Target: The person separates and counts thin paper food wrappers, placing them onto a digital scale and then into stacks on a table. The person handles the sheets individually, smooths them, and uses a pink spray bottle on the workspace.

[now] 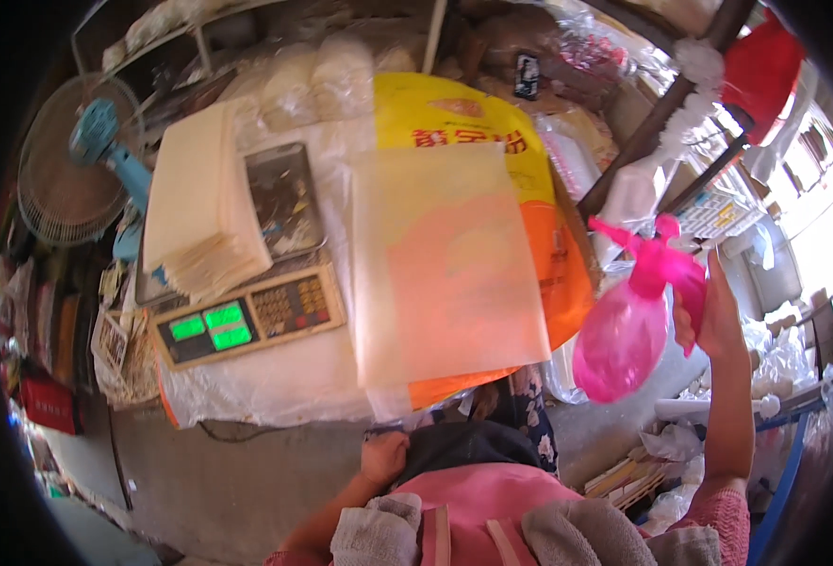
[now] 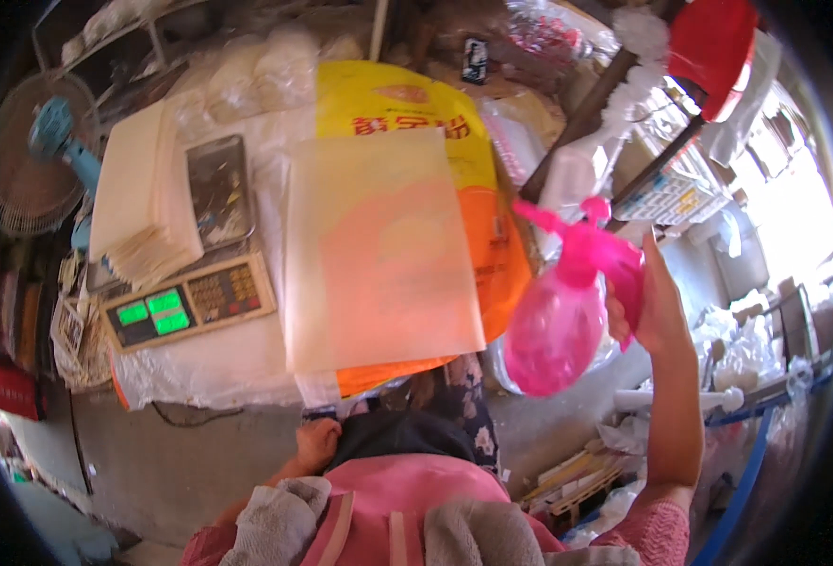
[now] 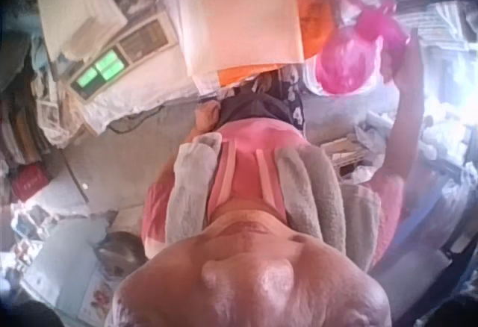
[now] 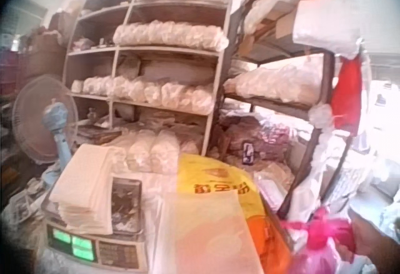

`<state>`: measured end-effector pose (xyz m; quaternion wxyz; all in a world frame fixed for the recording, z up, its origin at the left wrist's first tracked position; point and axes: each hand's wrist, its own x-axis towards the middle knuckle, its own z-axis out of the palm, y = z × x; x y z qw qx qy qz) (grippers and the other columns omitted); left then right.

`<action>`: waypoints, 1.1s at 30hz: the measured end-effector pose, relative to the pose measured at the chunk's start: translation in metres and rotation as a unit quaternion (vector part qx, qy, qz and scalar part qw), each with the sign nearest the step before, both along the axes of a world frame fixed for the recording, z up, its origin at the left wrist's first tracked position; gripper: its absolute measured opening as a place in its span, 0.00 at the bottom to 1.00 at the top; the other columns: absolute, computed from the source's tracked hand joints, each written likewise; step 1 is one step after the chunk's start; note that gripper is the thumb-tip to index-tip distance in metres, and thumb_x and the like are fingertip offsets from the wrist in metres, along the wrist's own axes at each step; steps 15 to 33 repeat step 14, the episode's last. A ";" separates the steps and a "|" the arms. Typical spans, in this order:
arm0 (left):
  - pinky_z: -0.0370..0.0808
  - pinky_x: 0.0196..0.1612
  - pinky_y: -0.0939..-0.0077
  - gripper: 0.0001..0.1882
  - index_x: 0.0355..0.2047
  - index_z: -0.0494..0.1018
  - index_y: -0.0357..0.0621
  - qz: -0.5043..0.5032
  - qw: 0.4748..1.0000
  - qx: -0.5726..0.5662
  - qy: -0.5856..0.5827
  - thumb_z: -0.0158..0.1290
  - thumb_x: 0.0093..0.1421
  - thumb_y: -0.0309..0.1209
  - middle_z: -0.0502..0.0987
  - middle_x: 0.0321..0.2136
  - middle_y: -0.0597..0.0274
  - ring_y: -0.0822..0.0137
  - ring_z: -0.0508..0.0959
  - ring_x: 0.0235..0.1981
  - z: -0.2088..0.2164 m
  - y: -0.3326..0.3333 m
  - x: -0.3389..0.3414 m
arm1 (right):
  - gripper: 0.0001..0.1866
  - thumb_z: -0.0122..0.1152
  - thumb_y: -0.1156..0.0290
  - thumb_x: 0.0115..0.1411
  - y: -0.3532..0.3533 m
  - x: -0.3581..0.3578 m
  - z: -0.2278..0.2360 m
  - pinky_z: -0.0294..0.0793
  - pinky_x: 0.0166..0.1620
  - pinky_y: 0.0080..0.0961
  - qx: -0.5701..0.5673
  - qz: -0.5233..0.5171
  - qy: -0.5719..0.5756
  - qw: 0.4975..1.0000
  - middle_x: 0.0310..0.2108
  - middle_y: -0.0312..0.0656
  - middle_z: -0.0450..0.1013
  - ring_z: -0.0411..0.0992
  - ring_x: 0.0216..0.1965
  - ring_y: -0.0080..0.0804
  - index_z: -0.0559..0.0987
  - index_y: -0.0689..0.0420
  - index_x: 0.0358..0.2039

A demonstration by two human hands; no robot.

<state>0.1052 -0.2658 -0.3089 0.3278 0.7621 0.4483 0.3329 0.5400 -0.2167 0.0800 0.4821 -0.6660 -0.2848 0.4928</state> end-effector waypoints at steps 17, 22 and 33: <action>0.78 0.39 0.47 0.04 0.24 0.78 0.53 0.030 0.994 0.067 0.083 0.57 0.47 0.28 0.81 0.27 0.48 0.48 0.82 0.32 -0.016 0.024 0.031 | 0.12 0.66 0.62 0.61 0.021 0.253 -0.040 0.66 0.13 0.21 0.027 -0.139 -0.174 0.974 0.14 0.33 0.70 0.68 0.11 0.24 0.78 0.55 0.26; 0.78 0.39 0.47 0.04 0.24 0.78 0.53 0.030 0.994 0.067 0.083 0.57 0.47 0.28 0.81 0.27 0.48 0.48 0.82 0.32 -0.016 0.024 0.031 | 0.12 0.66 0.62 0.61 0.021 0.253 -0.040 0.66 0.13 0.21 0.027 -0.139 -0.174 0.974 0.14 0.33 0.70 0.68 0.11 0.24 0.78 0.55 0.26; 0.78 0.39 0.47 0.04 0.24 0.78 0.53 0.030 0.994 0.067 0.083 0.57 0.47 0.28 0.81 0.27 0.48 0.48 0.82 0.32 -0.016 0.024 0.031 | 0.12 0.66 0.62 0.61 0.021 0.253 -0.040 0.66 0.13 0.21 0.027 -0.139 -0.174 0.974 0.14 0.33 0.70 0.68 0.11 0.24 0.78 0.55 0.26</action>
